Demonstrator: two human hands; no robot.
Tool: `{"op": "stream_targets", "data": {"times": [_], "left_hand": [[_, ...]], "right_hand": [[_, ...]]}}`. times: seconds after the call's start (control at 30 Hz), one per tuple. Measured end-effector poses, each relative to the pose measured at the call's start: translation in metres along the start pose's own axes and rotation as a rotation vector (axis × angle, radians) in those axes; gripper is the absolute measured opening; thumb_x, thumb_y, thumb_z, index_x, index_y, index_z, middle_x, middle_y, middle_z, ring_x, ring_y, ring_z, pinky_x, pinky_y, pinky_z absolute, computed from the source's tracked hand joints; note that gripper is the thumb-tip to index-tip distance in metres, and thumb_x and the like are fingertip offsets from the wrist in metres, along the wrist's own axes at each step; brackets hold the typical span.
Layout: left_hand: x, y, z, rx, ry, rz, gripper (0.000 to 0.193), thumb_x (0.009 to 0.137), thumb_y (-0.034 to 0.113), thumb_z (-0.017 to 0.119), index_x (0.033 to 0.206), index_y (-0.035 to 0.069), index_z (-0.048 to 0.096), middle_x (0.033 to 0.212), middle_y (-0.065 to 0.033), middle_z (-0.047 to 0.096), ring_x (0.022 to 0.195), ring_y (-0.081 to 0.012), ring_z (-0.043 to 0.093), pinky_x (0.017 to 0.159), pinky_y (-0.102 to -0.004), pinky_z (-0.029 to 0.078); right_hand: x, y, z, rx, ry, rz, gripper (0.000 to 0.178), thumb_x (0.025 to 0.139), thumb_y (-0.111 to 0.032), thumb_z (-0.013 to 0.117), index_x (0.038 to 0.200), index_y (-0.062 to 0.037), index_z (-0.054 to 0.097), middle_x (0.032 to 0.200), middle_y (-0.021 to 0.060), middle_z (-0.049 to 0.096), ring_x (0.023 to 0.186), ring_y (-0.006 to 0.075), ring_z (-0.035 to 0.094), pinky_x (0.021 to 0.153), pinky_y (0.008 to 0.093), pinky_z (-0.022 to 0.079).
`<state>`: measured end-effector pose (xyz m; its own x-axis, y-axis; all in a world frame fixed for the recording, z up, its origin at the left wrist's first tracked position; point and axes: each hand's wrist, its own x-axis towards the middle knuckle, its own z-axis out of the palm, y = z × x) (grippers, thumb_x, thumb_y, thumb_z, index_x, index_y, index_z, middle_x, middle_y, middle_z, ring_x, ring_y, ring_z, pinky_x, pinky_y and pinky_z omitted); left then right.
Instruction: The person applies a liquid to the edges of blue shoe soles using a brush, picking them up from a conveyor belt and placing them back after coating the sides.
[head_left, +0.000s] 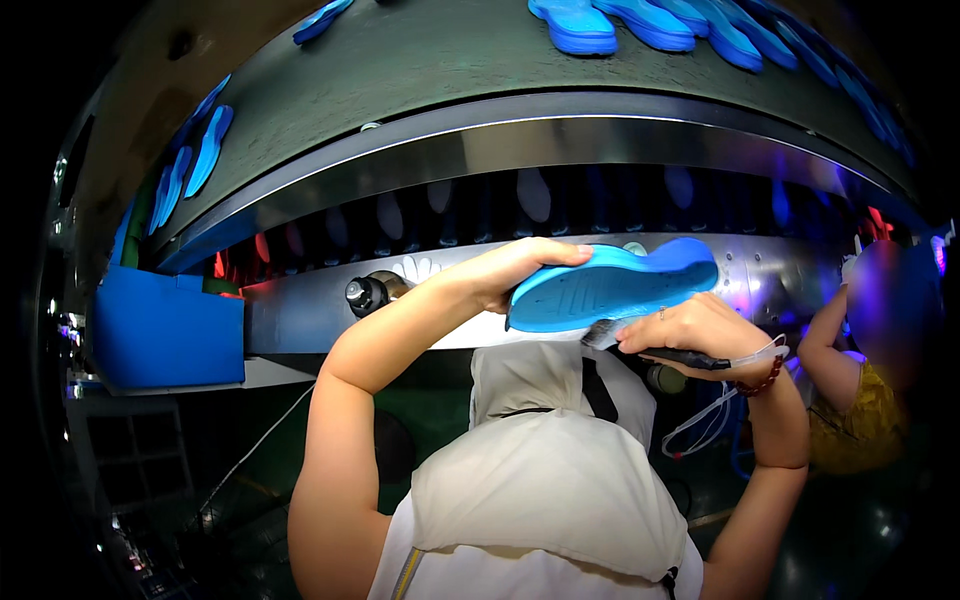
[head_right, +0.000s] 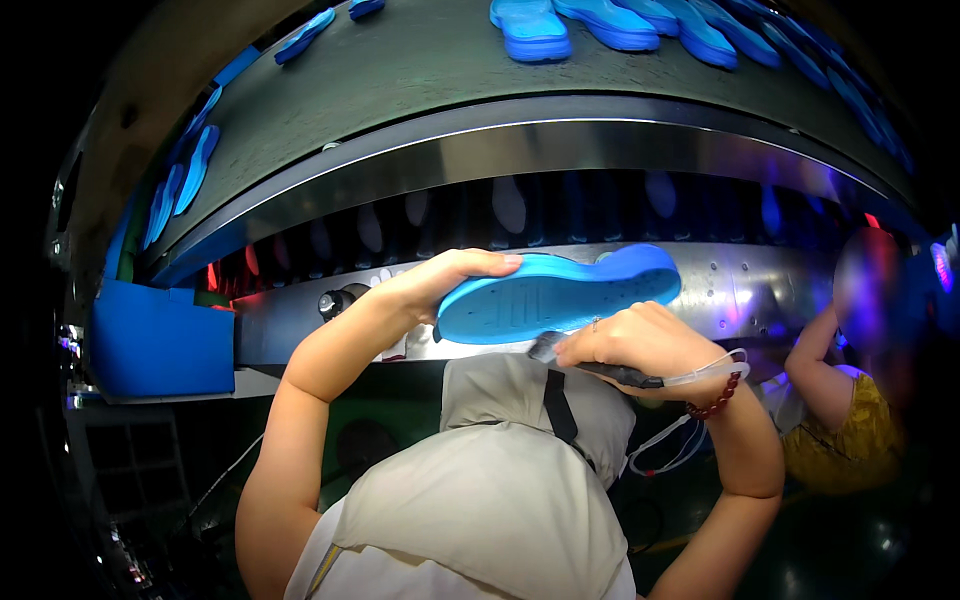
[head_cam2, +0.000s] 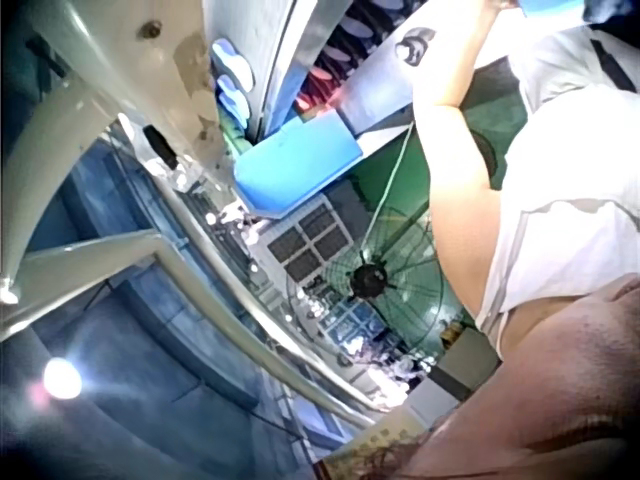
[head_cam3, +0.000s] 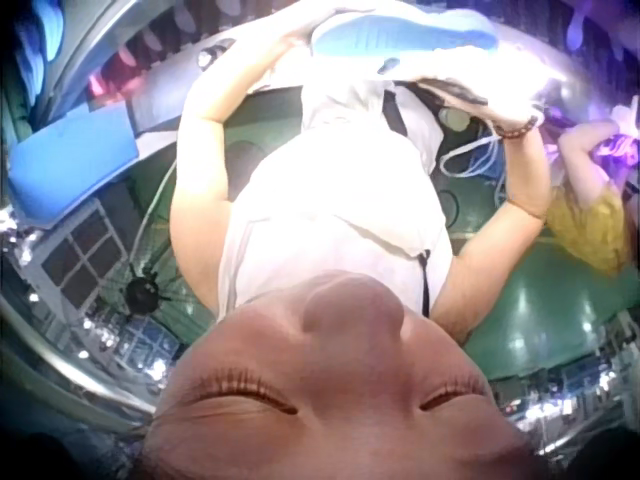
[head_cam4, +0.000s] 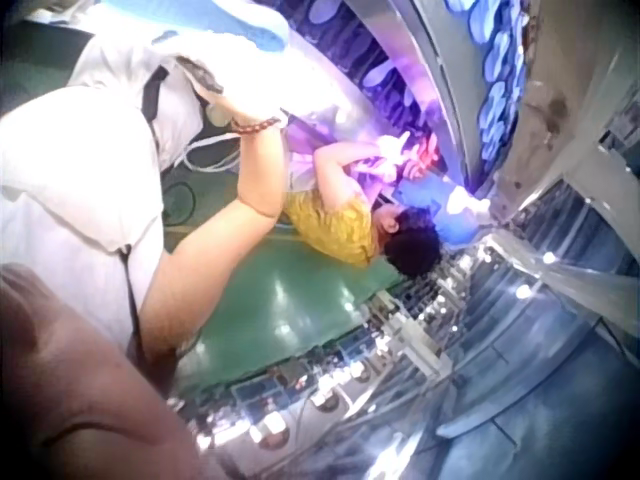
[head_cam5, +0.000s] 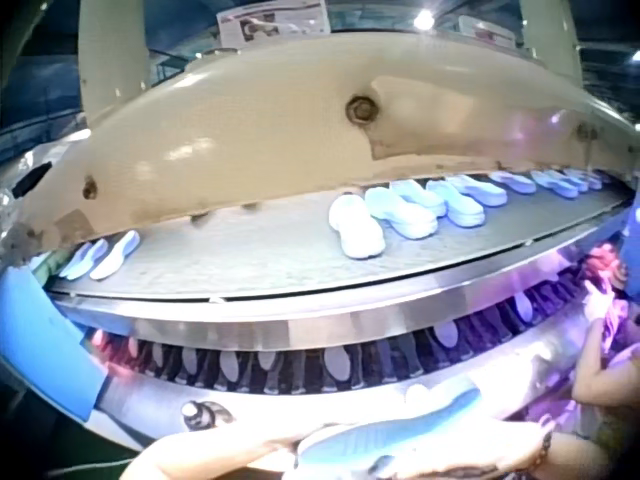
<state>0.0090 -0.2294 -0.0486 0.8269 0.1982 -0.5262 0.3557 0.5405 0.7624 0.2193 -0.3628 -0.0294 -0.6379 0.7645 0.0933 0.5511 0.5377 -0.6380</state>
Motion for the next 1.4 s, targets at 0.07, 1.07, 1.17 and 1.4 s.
{"op": "stream_targets", "data": {"times": [0.07,1.07,1.17,1.4], "left_hand": [[-0.004,-0.001,0.005,-0.080,0.057,0.019,0.066,0.077,0.045,0.059,0.122,-0.002,0.047,0.116,-0.0222,0.050,0.098,-0.0281,0.054,0.081,-0.0350,0.046],[0.040,-0.068,-0.011,-0.064,0.305,0.319,0.054,0.084,0.041,0.051,0.120,0.002,0.045,0.103,-0.0123,0.053,0.091,-0.0176,0.053,0.074,-0.0274,0.044],[0.039,-0.076,-0.011,-0.080,0.327,0.313,0.055,0.084,0.042,0.052,0.121,0.002,0.045,0.106,-0.0132,0.053,0.093,-0.0187,0.053,0.076,-0.0287,0.044],[0.040,-0.078,-0.010,-0.271,0.326,0.285,0.059,0.084,0.041,0.052,0.126,0.002,0.039,0.111,-0.0160,0.051,0.097,-0.0232,0.054,0.082,-0.0332,0.044]], "right_hand": [[0.000,0.003,-0.015,0.116,-0.052,-0.022,0.017,0.073,-0.003,0.063,0.091,-0.0047,0.063,0.092,0.0118,0.065,0.086,0.0262,0.063,0.073,0.0313,0.050],[0.074,0.064,0.044,0.677,0.693,0.730,0.030,0.082,-0.022,0.057,0.063,0.0013,0.054,0.055,0.0074,0.056,0.043,0.0132,0.057,0.042,0.0218,0.046],[0.066,0.080,0.045,0.643,0.793,0.751,0.031,0.082,-0.021,0.057,0.061,0.0022,0.054,0.053,0.0083,0.056,0.042,0.0137,0.057,0.041,0.0225,0.045],[0.056,0.103,0.045,0.528,0.990,0.750,0.032,0.082,-0.021,0.058,0.062,0.0037,0.057,0.054,0.0079,0.057,0.043,0.0130,0.058,0.042,0.0225,0.045]]}}
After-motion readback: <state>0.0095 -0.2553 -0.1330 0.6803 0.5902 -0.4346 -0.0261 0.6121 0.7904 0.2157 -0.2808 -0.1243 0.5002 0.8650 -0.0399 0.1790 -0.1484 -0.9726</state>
